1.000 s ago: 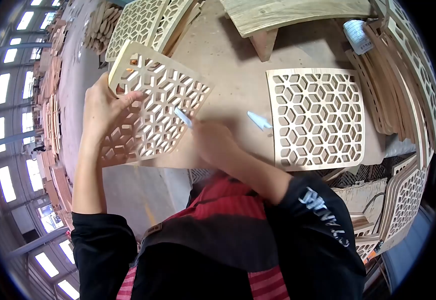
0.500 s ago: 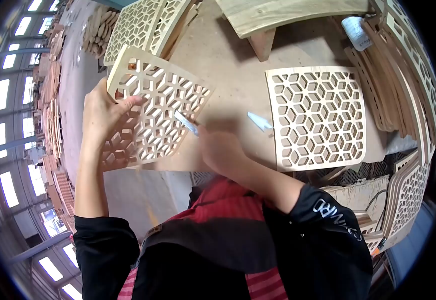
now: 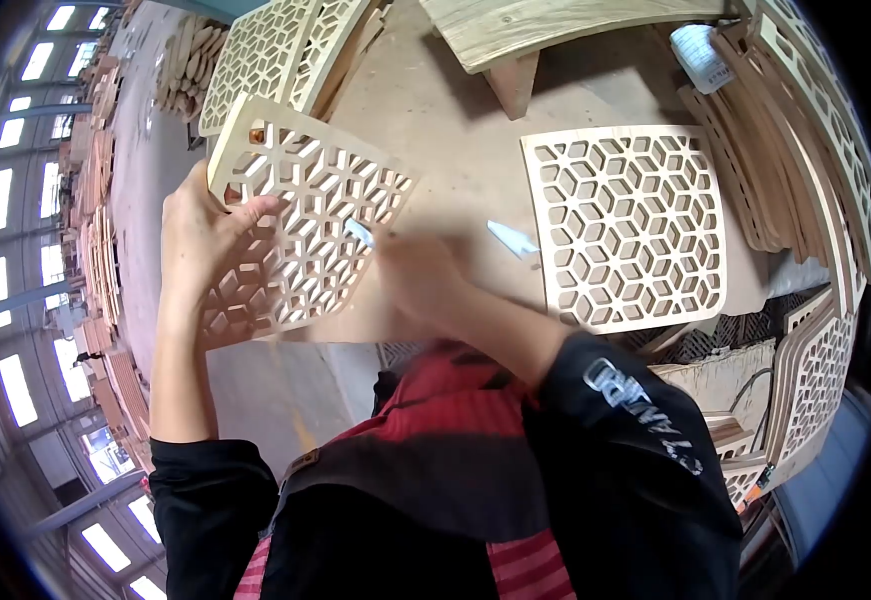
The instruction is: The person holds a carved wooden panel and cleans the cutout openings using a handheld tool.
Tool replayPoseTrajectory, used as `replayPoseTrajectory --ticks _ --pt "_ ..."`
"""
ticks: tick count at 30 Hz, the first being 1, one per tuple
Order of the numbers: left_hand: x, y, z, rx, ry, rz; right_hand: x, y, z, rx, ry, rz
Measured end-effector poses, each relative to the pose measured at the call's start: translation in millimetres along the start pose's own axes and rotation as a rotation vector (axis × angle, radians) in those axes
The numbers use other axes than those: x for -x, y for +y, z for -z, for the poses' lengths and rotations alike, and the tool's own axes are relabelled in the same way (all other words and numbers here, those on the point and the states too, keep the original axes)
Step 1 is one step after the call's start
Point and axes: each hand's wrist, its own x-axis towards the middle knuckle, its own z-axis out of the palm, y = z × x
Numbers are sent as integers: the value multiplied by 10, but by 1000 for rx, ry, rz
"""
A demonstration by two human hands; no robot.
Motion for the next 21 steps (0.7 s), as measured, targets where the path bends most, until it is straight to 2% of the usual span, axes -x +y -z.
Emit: replayPoseTrajectory --ticks 1,4,7,9,11,15,18,21 --pt "10 18 4 8 1 7 -134 4 -76 -7 39 43" --pt "-29 -53 12 -18 15 -59 -200 -76 -142 4 36 -41" --pt "-70 -65 27 -60 18 -59 307 -137 255 12 -211 -152" --pt "-84 -90 18 7 14 -8 694 75 436 -148 -175 -46" --pt "-89 -54 38 -18 13 -3 1055 384 447 -87 -411 -101" --pt "-160 -144 38 13 2 -54 1048 396 566 -145 -124 -45" --pt "-213 -137 64 -3 -32 -1 871 170 685 -192 -97 -110" --pt "-231 -88 92 -50 -6 11 744 -14 822 -204 -197 -186"
